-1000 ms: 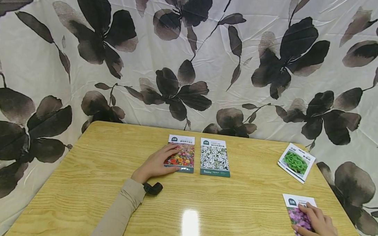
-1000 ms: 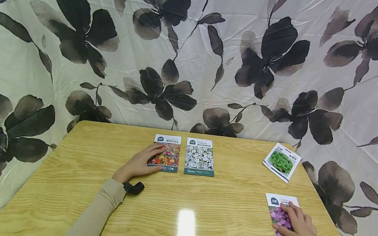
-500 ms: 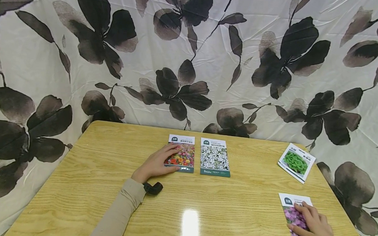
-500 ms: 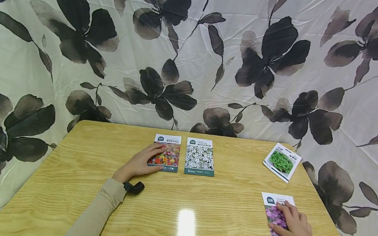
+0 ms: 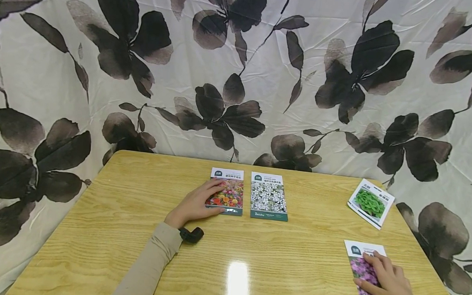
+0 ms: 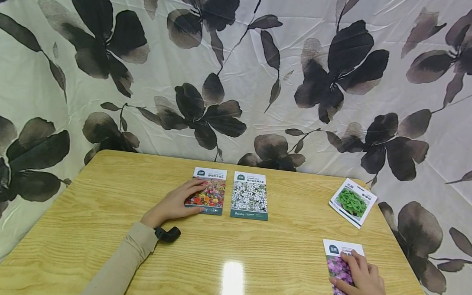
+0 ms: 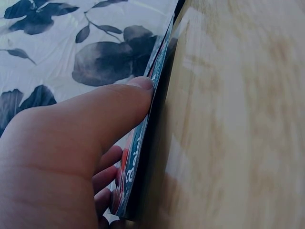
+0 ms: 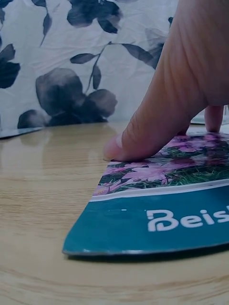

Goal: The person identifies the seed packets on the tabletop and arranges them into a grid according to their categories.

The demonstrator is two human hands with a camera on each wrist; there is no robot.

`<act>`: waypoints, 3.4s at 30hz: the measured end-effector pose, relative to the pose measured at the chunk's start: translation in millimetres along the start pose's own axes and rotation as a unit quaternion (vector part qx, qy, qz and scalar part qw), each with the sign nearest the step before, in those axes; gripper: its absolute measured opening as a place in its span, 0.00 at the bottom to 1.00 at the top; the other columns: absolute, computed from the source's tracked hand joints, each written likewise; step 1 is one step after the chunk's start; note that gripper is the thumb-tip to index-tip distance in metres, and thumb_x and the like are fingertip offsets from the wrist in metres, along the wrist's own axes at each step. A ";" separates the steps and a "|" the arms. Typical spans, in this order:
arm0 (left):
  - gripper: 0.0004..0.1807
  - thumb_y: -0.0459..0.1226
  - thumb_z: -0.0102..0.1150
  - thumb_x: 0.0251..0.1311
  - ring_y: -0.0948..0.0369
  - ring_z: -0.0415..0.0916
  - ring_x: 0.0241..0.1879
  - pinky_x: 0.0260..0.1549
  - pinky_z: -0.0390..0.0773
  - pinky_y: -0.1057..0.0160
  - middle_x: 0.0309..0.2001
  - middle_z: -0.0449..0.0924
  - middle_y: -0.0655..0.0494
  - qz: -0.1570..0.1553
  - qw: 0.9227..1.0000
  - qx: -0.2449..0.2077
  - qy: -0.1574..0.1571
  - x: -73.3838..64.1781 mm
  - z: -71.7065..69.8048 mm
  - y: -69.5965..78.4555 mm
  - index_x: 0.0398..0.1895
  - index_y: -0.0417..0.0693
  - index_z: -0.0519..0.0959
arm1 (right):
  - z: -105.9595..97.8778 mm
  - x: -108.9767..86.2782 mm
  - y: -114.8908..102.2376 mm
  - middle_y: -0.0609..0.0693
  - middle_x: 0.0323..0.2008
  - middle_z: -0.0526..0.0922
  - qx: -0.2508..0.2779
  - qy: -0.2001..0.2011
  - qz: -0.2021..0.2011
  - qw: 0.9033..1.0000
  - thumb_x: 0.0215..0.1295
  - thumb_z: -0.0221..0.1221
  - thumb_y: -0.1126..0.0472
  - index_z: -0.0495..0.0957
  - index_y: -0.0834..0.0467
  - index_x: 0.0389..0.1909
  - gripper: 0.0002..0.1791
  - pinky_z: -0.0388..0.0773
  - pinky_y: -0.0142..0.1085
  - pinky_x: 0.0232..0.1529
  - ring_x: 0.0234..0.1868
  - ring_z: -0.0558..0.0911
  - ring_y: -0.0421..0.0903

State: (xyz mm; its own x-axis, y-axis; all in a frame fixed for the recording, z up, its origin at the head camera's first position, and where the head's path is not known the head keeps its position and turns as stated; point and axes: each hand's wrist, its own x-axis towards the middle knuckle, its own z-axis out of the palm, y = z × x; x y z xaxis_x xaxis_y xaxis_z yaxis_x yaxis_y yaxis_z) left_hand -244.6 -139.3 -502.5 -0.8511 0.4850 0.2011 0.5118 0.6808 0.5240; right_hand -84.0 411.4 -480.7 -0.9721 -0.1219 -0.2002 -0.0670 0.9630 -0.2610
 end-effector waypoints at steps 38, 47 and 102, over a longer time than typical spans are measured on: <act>0.42 0.63 0.63 0.57 0.52 0.51 0.75 0.70 0.59 0.44 0.76 0.57 0.54 -0.008 1.000 0.005 -0.005 -0.1 -0.3 -0.6 0.71 0.52 0.70 | 7.1 4.5 -49.1 0.74 0.58 0.68 -0.063 0.040 -0.040 0.996 0.60 0.62 0.35 0.73 0.67 0.61 0.42 0.73 0.66 0.36 0.46 0.71 0.72; 0.42 0.63 0.63 0.57 0.51 0.52 0.75 0.69 0.60 0.43 0.76 0.57 0.53 0.000 1.000 0.004 0.000 0.0 -0.1 0.3 0.71 0.53 0.70 | 6.7 5.3 -61.1 0.73 0.58 0.68 -0.068 0.036 -0.042 0.996 0.61 0.62 0.34 0.73 0.66 0.61 0.42 0.74 0.65 0.36 0.47 0.71 0.71; 0.43 0.65 0.60 0.57 0.50 0.51 0.75 0.69 0.58 0.41 0.76 0.56 0.55 -0.003 1.000 0.006 -0.005 0.1 0.8 -1.7 0.74 0.57 0.67 | 16.9 6.6 -129.1 0.62 0.58 0.69 -0.041 0.016 -0.146 0.988 0.59 0.60 0.29 0.72 0.57 0.64 0.43 0.75 0.57 0.44 0.48 0.70 0.58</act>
State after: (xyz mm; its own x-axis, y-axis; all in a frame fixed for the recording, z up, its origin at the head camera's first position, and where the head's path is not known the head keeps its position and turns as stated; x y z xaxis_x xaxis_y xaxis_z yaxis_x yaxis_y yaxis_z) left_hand -245.4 -140.0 -504.1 -0.8531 0.4860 0.1896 0.5079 0.6906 0.5149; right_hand -78.0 282.2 -464.3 -0.9154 -0.3905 -0.0973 -0.3618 0.9044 -0.2262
